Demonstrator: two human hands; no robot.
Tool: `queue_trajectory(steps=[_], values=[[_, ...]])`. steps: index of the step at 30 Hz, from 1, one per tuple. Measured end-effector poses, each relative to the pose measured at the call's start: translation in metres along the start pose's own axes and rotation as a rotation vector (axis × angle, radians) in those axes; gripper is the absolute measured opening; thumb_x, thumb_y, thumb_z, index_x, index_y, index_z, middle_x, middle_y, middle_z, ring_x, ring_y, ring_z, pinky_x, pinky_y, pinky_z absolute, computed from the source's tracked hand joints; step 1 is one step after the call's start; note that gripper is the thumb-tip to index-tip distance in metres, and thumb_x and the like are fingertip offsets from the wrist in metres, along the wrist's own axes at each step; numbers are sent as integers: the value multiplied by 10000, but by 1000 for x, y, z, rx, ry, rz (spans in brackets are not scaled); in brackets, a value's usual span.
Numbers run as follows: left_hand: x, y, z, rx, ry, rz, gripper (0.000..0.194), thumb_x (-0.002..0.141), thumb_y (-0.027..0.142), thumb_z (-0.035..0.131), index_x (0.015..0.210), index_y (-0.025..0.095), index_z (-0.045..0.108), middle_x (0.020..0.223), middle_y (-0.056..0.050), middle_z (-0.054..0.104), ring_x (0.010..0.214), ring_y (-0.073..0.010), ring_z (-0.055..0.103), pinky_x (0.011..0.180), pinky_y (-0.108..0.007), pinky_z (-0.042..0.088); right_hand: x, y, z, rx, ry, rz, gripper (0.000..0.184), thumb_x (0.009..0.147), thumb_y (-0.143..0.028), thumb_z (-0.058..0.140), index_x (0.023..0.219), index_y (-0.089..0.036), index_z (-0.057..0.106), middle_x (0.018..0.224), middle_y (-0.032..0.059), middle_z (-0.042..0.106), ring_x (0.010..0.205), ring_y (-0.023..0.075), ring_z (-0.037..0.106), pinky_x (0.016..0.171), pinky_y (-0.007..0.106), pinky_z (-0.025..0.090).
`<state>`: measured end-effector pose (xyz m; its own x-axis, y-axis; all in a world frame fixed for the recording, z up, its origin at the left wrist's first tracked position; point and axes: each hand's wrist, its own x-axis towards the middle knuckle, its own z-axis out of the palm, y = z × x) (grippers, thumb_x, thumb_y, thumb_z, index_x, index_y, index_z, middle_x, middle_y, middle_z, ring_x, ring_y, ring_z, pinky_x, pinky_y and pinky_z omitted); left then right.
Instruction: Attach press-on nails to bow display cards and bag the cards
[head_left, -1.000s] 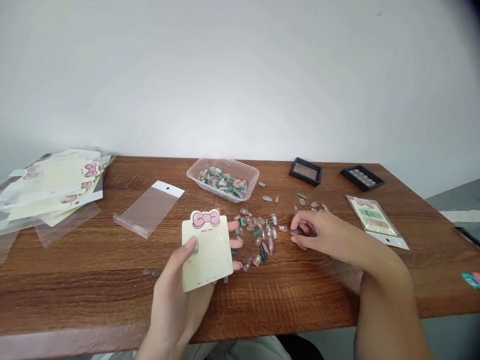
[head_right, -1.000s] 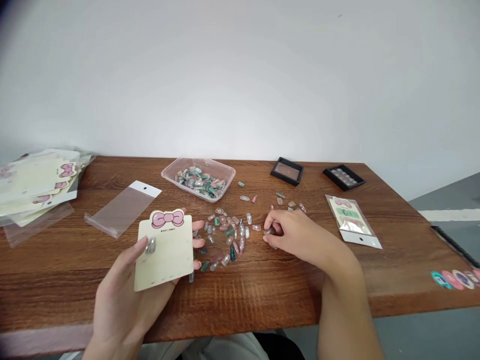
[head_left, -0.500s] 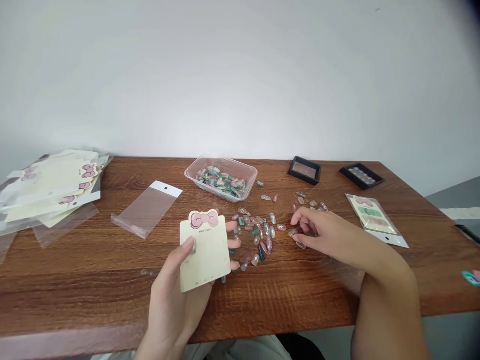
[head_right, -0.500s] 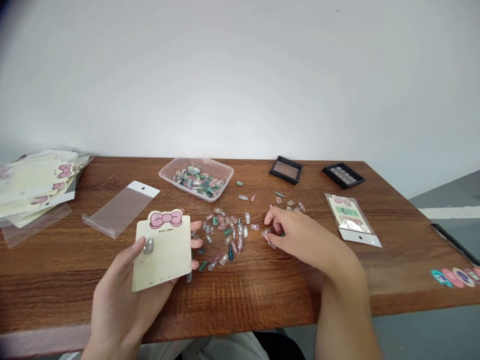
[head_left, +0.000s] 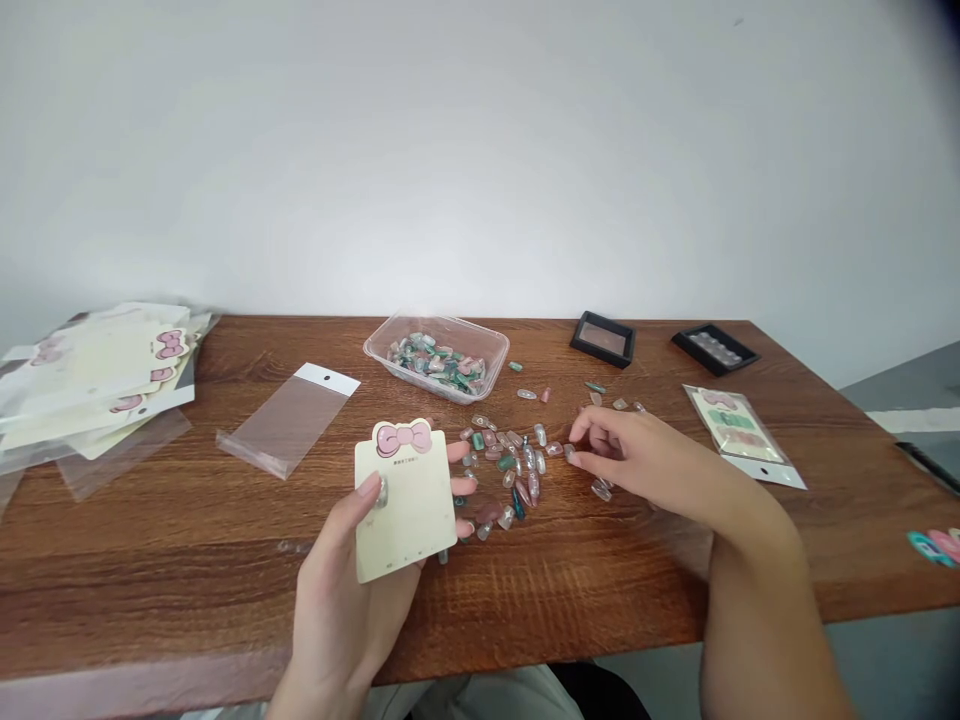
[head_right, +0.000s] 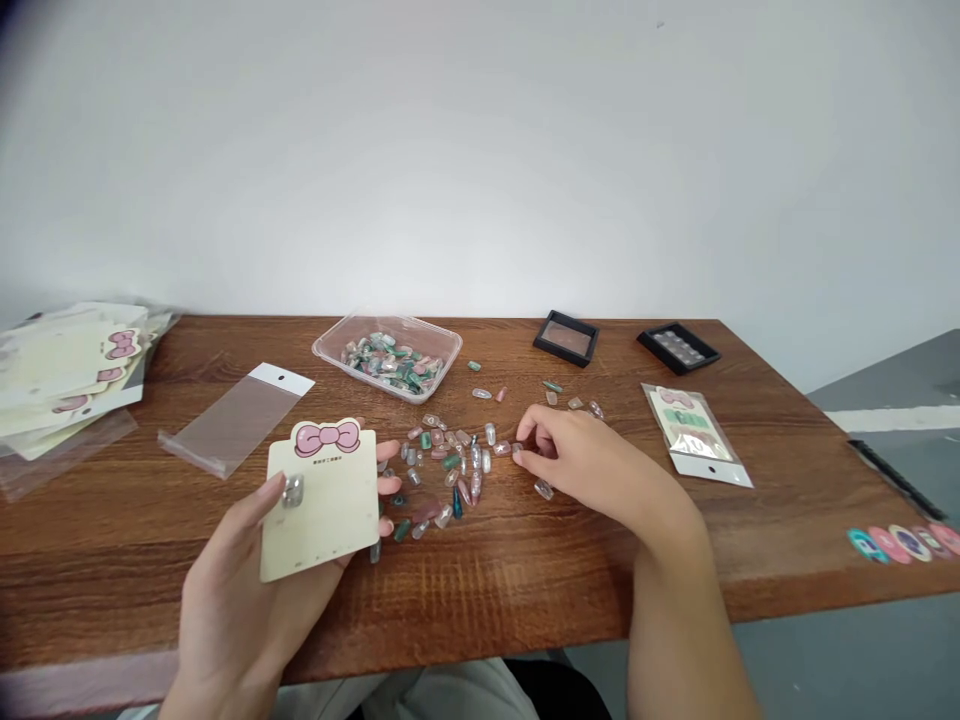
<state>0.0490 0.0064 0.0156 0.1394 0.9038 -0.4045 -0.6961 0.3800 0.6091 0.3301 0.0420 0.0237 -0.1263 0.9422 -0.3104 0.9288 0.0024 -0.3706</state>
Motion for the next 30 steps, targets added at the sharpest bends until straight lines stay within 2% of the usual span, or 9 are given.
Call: queue_trajectory(steps=[3,8,12,15,18,21,25,30], values=[[1,0,-1,-20,-20,4,590,958,375,480,1512,174,437,1285,-220,691,979,-359,726,701,-424,611,1,5,0,-6,-2,-35,215,911,-404,581,1070,-261,594,813,-17,665,714,174,608,659,296,408],[0,3,0,-60,-14,-15,593,966,478,459,1485,191,474,1284,-209,696,986,-377,724,707,-442,599,6,4,2,41,5,-68,146,922,-363,564,988,-249,628,798,-15,676,711,169,620,652,291,420],[1,2,-1,-64,-21,-13,546,977,487,443,1421,188,550,1261,-192,711,987,-373,721,727,-468,592,6,-4,2,9,95,-126,134,921,-363,592,969,-253,652,798,-12,676,700,169,609,655,300,427],[4,-3,-2,-51,-42,-1,497,994,481,426,1323,171,633,1235,-182,721,984,-343,716,750,-453,587,3,-19,4,71,212,-202,127,925,-364,621,989,-262,660,874,-3,693,782,175,637,692,298,459],[7,-10,-4,-50,-55,22,491,1001,493,424,1255,153,670,1222,-179,726,989,-334,709,748,-449,589,1,-41,13,185,317,-350,105,919,-318,659,1011,-268,665,898,-7,698,824,172,656,737,297,486],[9,-16,-5,-64,-61,18,492,1003,505,433,1203,147,706,1202,-151,741,1052,-329,693,832,-451,571,-1,-64,29,298,325,-549,137,912,-244,691,1042,-274,660,882,-20,685,798,148,654,743,283,497],[9,-22,-7,-93,-94,-20,540,1002,537,430,1153,129,749,1181,-115,757,1258,-324,593,1080,-436,425,-5,-89,52,458,293,-743,211,900,-170,708,1078,-258,639,866,-26,673,771,122,650,726,256,515],[9,-27,-9,-69,-149,-29,542,1011,538,414,1134,150,772,1172,-89,765,1338,-317,527,1166,-423,305,-6,-104,72,465,414,-805,177,894,-136,688,1040,-226,643,789,-22,644,721,133,631,701,271,515]])
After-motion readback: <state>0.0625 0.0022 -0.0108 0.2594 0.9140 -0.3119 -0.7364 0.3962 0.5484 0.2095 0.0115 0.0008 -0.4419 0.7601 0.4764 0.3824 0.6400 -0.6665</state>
